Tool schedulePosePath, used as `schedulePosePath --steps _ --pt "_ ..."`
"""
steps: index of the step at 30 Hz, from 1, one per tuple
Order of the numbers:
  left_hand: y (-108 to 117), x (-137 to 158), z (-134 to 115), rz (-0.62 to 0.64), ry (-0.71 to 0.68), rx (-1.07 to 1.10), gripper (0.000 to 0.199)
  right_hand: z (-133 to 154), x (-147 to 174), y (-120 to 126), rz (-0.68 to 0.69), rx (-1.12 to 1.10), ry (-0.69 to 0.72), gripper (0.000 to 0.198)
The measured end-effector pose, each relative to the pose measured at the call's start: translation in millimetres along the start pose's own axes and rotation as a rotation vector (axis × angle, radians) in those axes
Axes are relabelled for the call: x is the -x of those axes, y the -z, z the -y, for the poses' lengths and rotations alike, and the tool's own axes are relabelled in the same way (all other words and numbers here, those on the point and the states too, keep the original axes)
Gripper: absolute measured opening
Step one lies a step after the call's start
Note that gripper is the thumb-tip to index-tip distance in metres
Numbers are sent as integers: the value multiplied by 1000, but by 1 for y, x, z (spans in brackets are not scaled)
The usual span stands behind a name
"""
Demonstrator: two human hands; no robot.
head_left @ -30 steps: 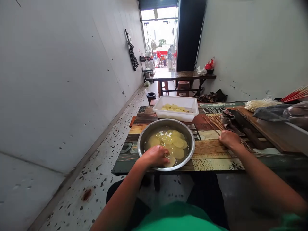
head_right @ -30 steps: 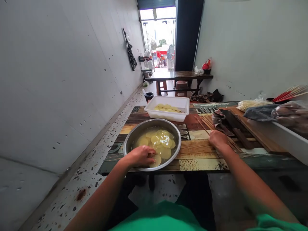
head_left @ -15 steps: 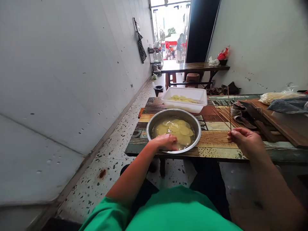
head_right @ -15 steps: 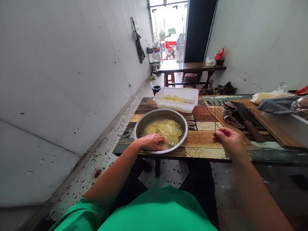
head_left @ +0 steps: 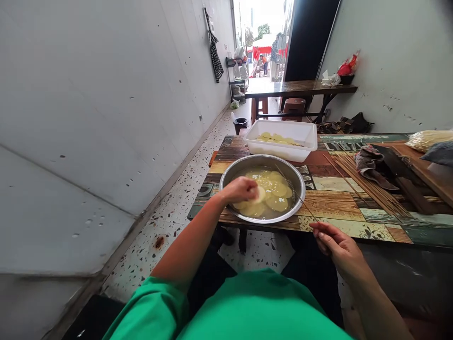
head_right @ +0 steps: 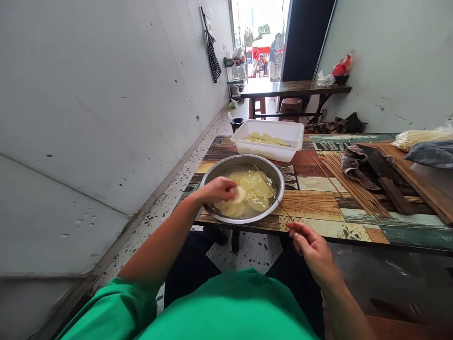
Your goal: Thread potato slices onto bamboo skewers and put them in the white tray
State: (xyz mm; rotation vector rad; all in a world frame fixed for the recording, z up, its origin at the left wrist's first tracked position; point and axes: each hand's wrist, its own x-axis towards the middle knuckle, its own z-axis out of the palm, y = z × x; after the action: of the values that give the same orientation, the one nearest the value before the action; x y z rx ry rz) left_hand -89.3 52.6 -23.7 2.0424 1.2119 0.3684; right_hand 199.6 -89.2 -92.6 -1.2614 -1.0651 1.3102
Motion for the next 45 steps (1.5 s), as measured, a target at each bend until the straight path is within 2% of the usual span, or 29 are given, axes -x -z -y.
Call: schedulePosePath --steps 2,3,7,9,12,14,16,17,18,20,21,22,24,27,29,31,33,35,38,41,43,45 --pt "5 -2 8 -163 70 282 8 -2 3 -1 35 53 -29 35" --pt "7 -3 10 -206 100 378 7 -2 4 -1 52 84 -36 38" --pt "7 -10 13 -214 176 506 22 4 4 -1 142 277 19 50" --pt "5 -12 9 -194 212 503 26 10 1 -1 191 399 48 47" --pt "1 -12 0 -154 226 280 24 17 -7 -2 236 491 61 37" --pt "-1 -12 -9 -243 183 -60 28 20 -12 -5 258 520 70 33" --pt "-3 -12 -18 -296 53 -406 34 21 -16 -8 235 539 83 33" --pt "-5 -13 -23 -235 -50 -526 37 21 -17 -10 211 537 86 34" --pt "-7 -14 -27 -115 -165 -606 39 21 -18 -11 186 526 88 34" --pt "-15 -17 -34 152 -359 -700 42 19 -17 -13 152 491 87 35" --pt "-19 -20 -36 231 -414 -739 46 19 -16 -14 148 474 89 35" --pt "-25 -22 -38 262 -438 -778 52 18 -14 -15 145 459 92 35" --pt "-36 -29 -41 244 -444 -831 60 19 -12 -17 135 433 98 35" --pt "-50 -41 -43 219 -441 -814 42 21 -8 -20 113 401 101 36" --pt "-52 -48 -44 227 -413 -760 22 23 -5 -20 103 376 99 36" --pt "-48 -51 -44 237 -383 -706 11 24 -1 -19 92 349 84 36" --pt "-38 -52 -43 152 -351 -614 15 25 4 -17 78 322 60 35" --pt "-26 -51 -41 -20 -290 -452 23 27 8 -16 58 295 41 35" --pt "-8 -46 -35 -227 -78 17 20 29 11 -18 40 286 29 38" --pt "1 -38 -31 -242 202 643 7 30 11 -23 85 288 31 48" --pt "3 -31 -31 -235 278 942 13 29 11 -28 128 291 51 54" --pt "1 -25 -32 -284 273 1110 23 28 13 -32 153 324 98 51"
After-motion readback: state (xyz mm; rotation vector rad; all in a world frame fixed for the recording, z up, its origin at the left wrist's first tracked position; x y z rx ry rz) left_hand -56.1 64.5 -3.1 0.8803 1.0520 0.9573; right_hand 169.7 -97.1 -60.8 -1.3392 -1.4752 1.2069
